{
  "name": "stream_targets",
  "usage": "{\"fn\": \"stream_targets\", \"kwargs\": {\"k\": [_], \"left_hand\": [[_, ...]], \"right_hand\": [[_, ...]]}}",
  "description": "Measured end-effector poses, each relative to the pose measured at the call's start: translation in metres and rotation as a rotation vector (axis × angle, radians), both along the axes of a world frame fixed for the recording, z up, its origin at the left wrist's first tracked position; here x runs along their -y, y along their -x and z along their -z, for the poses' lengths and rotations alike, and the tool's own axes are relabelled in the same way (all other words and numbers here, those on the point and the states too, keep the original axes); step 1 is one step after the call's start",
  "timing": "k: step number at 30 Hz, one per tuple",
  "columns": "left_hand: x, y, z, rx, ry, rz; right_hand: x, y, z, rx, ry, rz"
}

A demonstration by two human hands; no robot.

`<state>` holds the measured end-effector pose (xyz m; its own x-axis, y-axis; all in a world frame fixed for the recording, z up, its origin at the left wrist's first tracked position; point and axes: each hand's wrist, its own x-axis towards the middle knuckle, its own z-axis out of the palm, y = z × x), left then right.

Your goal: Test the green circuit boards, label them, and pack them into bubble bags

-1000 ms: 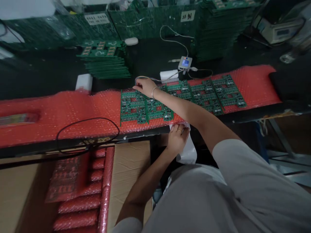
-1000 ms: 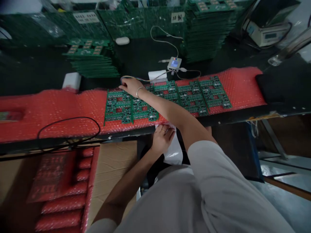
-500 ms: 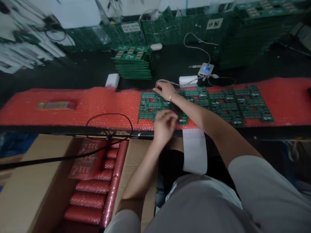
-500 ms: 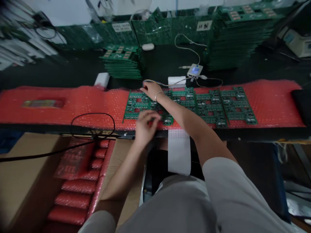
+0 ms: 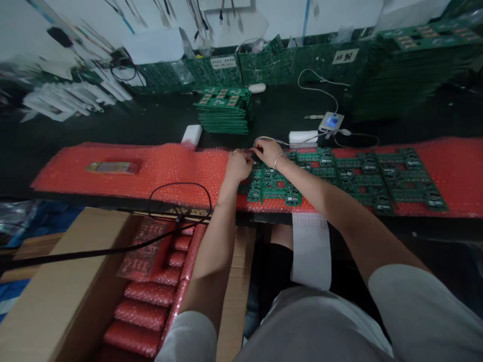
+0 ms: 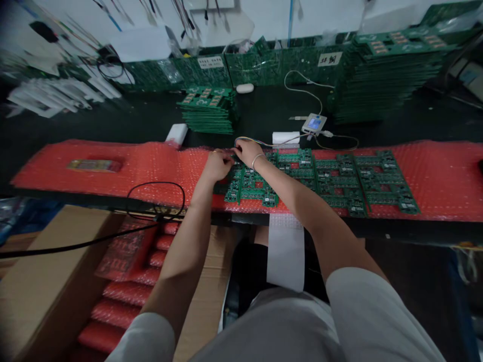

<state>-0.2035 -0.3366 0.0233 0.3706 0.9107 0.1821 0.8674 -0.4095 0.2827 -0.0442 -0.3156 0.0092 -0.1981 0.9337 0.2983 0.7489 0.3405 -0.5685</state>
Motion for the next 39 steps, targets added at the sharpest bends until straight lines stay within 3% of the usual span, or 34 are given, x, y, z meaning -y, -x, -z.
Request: {"fn": "stream_targets", "kwargs": {"k": [6,11,15,18,21,25,34,39], "left_hand": [[0.009,-0.001,-0.004,0.024,-0.023,0.008],[0.031,0.009,-0.002,-0.060,-0.038,0.135],[0.032,0.016,0.002,-0.055,0.007,0.116],[0.022,0.019,0.001,-0.044,0.044,0.132],[0.015,0.022,0.000,-0.039,0.080,0.192],[0.014,0.027,0.003,-0.005,0.082,0.251],[0.020,0.034,0.012,0.294,0.058,0.226],[0.048,0.042,0.007,0.553,-0.159,0.058]], "right_hand": [[-0.002,0.000,0.004,-0.001,0.004,-0.005],[0.000,-0.001,-0.002,-0.046,-0.023,0.008],[0.028,-0.003,-0.015,-0.147,-0.078,0.024],[0.062,-0.001,-0.019,-0.175,-0.051,-0.103],[0.086,0.004,-0.014,-0.169,-0.015,-0.187],[0.092,0.011,-0.002,-0.169,-0.025,-0.180],[0.091,0.016,0.006,-0.088,-0.110,-0.165],[0.093,0.016,0.006,-0.034,-0.116,-0.186]]}}
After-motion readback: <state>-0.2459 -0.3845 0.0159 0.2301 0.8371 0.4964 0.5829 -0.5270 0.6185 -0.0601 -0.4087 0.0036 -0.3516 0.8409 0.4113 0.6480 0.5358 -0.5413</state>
